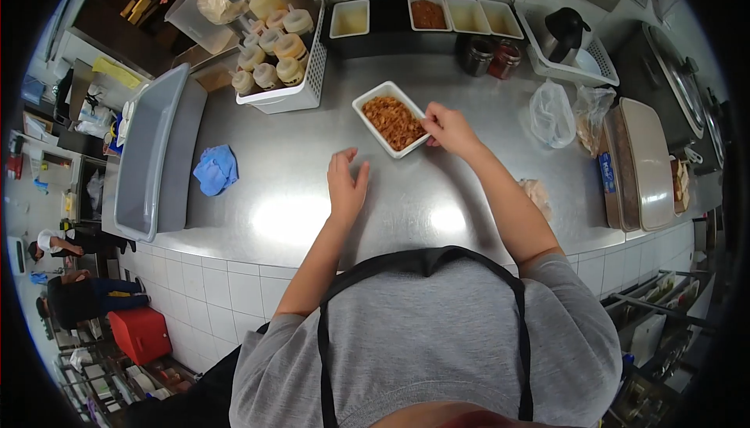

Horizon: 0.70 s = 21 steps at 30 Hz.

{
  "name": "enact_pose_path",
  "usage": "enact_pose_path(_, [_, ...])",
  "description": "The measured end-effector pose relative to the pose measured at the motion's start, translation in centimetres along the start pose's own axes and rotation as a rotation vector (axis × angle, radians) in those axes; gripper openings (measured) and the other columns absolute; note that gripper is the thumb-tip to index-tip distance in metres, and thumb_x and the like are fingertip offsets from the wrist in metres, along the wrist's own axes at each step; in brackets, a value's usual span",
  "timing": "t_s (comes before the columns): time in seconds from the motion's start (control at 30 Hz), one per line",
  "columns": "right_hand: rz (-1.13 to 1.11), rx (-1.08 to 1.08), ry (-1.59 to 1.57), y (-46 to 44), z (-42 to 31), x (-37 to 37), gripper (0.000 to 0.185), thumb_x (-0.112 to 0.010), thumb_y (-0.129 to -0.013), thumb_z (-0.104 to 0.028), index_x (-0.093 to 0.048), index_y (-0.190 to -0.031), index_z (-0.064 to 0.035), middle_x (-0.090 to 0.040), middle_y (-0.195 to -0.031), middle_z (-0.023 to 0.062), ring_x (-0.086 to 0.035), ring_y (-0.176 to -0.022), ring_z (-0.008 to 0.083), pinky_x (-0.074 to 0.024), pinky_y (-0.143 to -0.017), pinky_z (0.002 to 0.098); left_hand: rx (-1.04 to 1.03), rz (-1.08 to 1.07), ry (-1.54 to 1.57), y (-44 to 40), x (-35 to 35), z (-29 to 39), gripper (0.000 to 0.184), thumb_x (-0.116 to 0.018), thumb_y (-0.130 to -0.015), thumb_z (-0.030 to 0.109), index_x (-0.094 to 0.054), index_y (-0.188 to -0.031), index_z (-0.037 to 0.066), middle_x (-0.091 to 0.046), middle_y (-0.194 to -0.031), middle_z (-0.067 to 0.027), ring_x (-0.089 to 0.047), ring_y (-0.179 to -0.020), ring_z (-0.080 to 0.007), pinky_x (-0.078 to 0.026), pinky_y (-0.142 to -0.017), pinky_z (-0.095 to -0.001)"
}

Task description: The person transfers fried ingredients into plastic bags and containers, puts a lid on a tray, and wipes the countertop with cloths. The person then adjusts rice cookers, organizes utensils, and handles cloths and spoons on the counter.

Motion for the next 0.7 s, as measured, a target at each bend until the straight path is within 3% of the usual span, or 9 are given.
enact_pose_path(0.03, [0.031,-0.011,-0.054,-0.7,-0.1,0.6,0.016,-0.053,-0.086,-0.013,-0.048,-0.077,-0.0017,-0.057,-0.064,0.0084,-0.059,-0.052,0.0138,-0.0472,-0.046,0.027,0.073,-0.02,0.076,0.9,0.2,-0.5,0.028,-0.062,-0.077,0.009,-0.051,-0.101,0.0,-0.054,-0.098,-0.0166,-0.052,-0.092,-0.0311,-0.041,-0.079,-0.0358])
enact_pose_path(0.17, [0.159,0.058,-0.094,-5.6,-2.3,3.6,0.013,-0.052,-0.085,-0.009,-0.047,-0.077,-0.0003,-0.058,-0.061,0.0093,-0.061,-0.052,0.0145,-0.049,-0.047,0.0271,0.069,-0.101,-0.078,3.2,0.6,-0.8,0.031,-0.062,-0.076,0.009,-0.05,-0.104,0.003,-0.052,-0.107,-0.0124,-0.048,-0.1,-0.0293,-0.034,-0.087,-0.0388])
enact_pose_path(0.27, [0.322,0.122,-0.025,-10.4,-4.1,5.7,0.013,-0.053,-0.084,-0.011,-0.048,-0.08,-0.0001,-0.059,-0.06,0.0105,-0.062,-0.051,0.0162,-0.049,-0.048,0.0275,0.028,-0.121,-0.146,2.7,0.4,-0.1,0.034,-0.063,-0.076,0.01,-0.05,-0.106,0.004,-0.051,-0.109,-0.0113,-0.048,-0.1,-0.0286,-0.033,-0.089,-0.0399])
enact_pose_path(0.47, [0.394,0.062,0.078,-19.8,-4.1,6.5,0.018,-0.055,-0.083,-0.015,-0.054,-0.085,0.0034,-0.062,-0.059,0.0135,-0.064,-0.054,0.0183,-0.0511,-0.05,0.0293,0.015,-0.138,-0.185,2.7,0.6,0.3,0.034,-0.062,-0.075,0.011,-0.05,-0.106,0.005,-0.051,-0.108,-0.0106,-0.048,-0.1,-0.028,-0.032,-0.089,-0.0405])
enact_pose_path(0.5, [0.379,-0.008,0.072,-20.6,-4.2,6.6,0.022,-0.056,-0.082,-0.018,-0.057,-0.086,0.0035,-0.063,-0.061,0.0146,-0.066,-0.06,0.0223,-0.0536,-0.059,0.0325,0.015,-0.141,-0.194,2.7,0.5,0.2,0.034,-0.062,-0.075,0.011,-0.05,-0.106,0.005,-0.051,-0.109,-0.0106,-0.047,-0.1,-0.0281,-0.032,-0.089,-0.0404])
enact_pose_path(0.53, [0.39,-0.007,0.07,-21.6,-4.4,6.6,0.022,-0.056,-0.082,-0.018,-0.057,-0.086,0.0035,-0.063,-0.061,0.0146,-0.066,-0.06,0.0223,-0.0536,-0.059,0.0325,0.004,-0.143,-0.192,2.6,0.5,0.1,0.034,-0.062,-0.075,0.011,-0.05,-0.106,0.005,-0.051,-0.109,-0.0106,-0.047,-0.1,-0.0281,-0.032,-0.089,-0.0404])
enact_pose_path(0.6, [0.413,-0.029,0.321,-23.3,-3.7,6.4,0.022,-0.053,-0.084,-0.019,-0.058,-0.091,0.0017,-0.064,-0.065,0.0148,-0.064,-0.054,0.0202,-0.0534,-0.053,0.0294,0.023,-0.139,-0.192,2.6,0.3,0.0,0.034,-0.063,-0.075,0.011,-0.051,-0.106,0.006,-0.051,-0.109,-0.0106,-0.047,-0.1,-0.0283,-0.032,-0.089,-0.0402])
enact_pose_path(0.7, [0.509,-0.013,0.362,-25.7,-1.5,6.1,0.023,-0.056,-0.082,-0.022,-0.06,-0.085,0.0013,-0.064,-0.066,0.0136,-0.065,-0.055,0.0214,-0.0536,-0.062,0.0319,0.018,-0.142,-0.201,2.5,0.3,0.4,0.034,-0.062,-0.075,0.011,-0.051,-0.106,0.006,-0.052,-0.109,-0.0105,-0.047,-0.101,-0.0284,-0.032,-0.089,-0.0401])
Point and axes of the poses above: each hand's wrist, its own y-axis away from the middle knuckle, its own x-axis out of the back of the hand, z = x × y, the point moved 3 cm from there along -y, towards the middle knuckle
